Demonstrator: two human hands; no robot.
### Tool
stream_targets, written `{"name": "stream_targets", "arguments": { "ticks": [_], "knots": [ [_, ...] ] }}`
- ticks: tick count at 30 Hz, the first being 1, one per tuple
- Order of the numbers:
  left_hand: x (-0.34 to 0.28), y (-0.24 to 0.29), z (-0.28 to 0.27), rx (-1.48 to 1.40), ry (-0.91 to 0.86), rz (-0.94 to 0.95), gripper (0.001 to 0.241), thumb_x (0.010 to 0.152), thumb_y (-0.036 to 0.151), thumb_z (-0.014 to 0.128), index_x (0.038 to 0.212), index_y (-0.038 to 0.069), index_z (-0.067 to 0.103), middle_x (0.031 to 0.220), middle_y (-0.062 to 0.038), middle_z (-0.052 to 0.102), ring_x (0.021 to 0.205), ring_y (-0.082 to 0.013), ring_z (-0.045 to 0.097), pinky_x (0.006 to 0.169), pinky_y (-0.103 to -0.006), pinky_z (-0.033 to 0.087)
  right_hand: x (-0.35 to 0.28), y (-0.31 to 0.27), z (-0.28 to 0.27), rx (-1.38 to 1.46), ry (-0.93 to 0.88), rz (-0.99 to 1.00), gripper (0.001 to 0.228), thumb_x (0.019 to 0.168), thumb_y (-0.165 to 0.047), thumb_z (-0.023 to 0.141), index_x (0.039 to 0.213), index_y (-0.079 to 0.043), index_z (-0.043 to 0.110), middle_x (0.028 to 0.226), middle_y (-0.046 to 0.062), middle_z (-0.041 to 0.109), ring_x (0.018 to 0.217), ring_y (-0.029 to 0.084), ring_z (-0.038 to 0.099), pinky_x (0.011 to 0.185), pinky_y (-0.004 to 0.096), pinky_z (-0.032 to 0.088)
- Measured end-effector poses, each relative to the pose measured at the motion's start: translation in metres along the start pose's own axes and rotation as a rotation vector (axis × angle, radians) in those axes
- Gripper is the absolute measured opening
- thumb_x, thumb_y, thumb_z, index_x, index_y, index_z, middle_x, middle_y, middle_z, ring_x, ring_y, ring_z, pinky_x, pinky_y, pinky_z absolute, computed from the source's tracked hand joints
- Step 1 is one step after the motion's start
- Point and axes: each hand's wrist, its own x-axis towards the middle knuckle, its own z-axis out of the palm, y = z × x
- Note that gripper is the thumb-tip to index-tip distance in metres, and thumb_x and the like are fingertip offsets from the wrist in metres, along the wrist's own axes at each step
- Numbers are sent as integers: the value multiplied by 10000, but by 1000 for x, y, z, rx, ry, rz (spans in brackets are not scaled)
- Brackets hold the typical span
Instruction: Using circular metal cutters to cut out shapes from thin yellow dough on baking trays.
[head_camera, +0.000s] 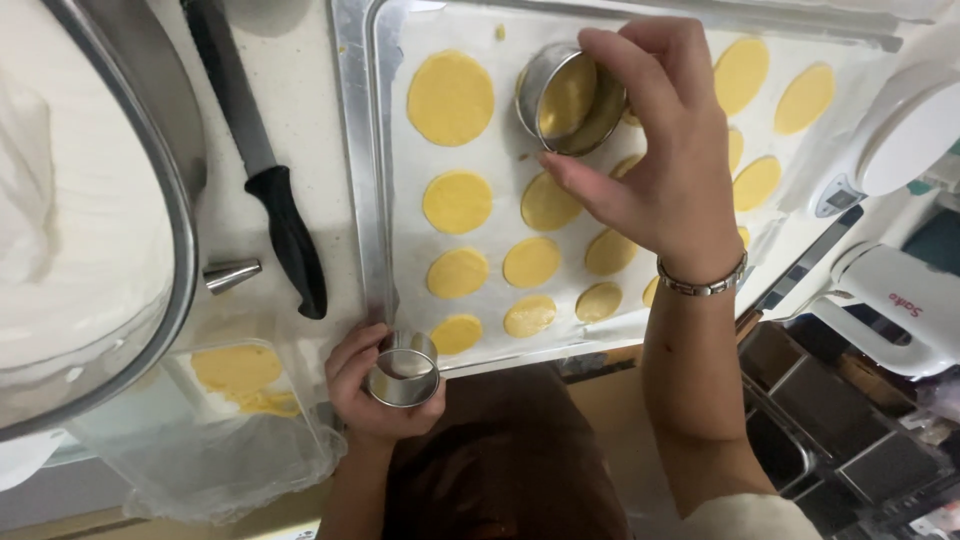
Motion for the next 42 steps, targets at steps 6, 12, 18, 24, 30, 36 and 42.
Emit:
{"name": "stream_targets", "arguments": {
  "ticks": [6, 12, 18, 24, 30, 36, 42],
  "knots": [
    [4, 2, -1, 17, -4, 1, 744, 727, 307, 819, 1281, 78, 380, 1254, -189, 550, 1120, -316, 608, 1014, -467, 550, 1, 2, 6, 14, 31, 10, 663, 926, -267, 927, 1414, -42, 539, 1267, 122, 504, 1122, 252, 599, 905, 327, 559],
    [3, 2, 0, 28, -12, 20, 731, 783, 376, 794, 1297, 74, 370, 1264, -182, 546, 1136, -308, 609, 1030, -466, 559, 1, 2, 3, 9, 27, -8, 650, 946, -259, 923, 1427, -48, 540, 1279, 118, 500, 1144, 252, 602, 934, 329, 569],
    [5, 3, -2, 45, -24, 15, 734, 805, 414, 783, 1302, 74, 364, 1272, -180, 544, 1146, -307, 602, 1028, -463, 558, 1, 3, 2, 35, 13, -3, 647, 928, -241, 910, 1424, -53, 540, 1284, 121, 497, 1166, 268, 597, 954, 338, 566],
    [3, 1, -4, 41, -50, 8, 747, 761, 365, 817, 1284, 74, 369, 1261, -187, 545, 1124, -316, 606, 993, -448, 555, 1, 3, 2, 34, 27, 0, 660, 917, -232, 931, 1417, -50, 540, 1267, 127, 497, 1141, 274, 591, 930, 340, 562],
    [4, 4, -1, 33, -29, -21, 732, 719, 281, 833, 1264, 70, 392, 1240, -187, 556, 1083, -325, 618, 966, -447, 561, 2, 2, 2, 28, 32, 15, 669, 882, -213, 941, 1399, -52, 546, 1258, 122, 505, 1131, 278, 596, 929, 348, 559],
    [9, 6, -3, 57, -46, -3, 754, 710, 284, 835, 1269, 72, 377, 1238, -189, 542, 1086, -324, 620, 989, -474, 555, 4, 4, 0, 16, 8, 17, 659, 868, -192, 940, 1390, -52, 564, 1245, 128, 509, 1101, 274, 610, 906, 340, 561],
    [9, 4, -1, 60, -34, 20, 741, 729, 275, 820, 1282, 84, 364, 1256, -173, 532, 1106, -317, 612, 1007, -479, 559, 3, 5, 0, 25, 16, 0, 668, 858, -178, 928, 1395, -45, 554, 1249, 131, 507, 1111, 270, 612, 925, 343, 565]
  ]
}}
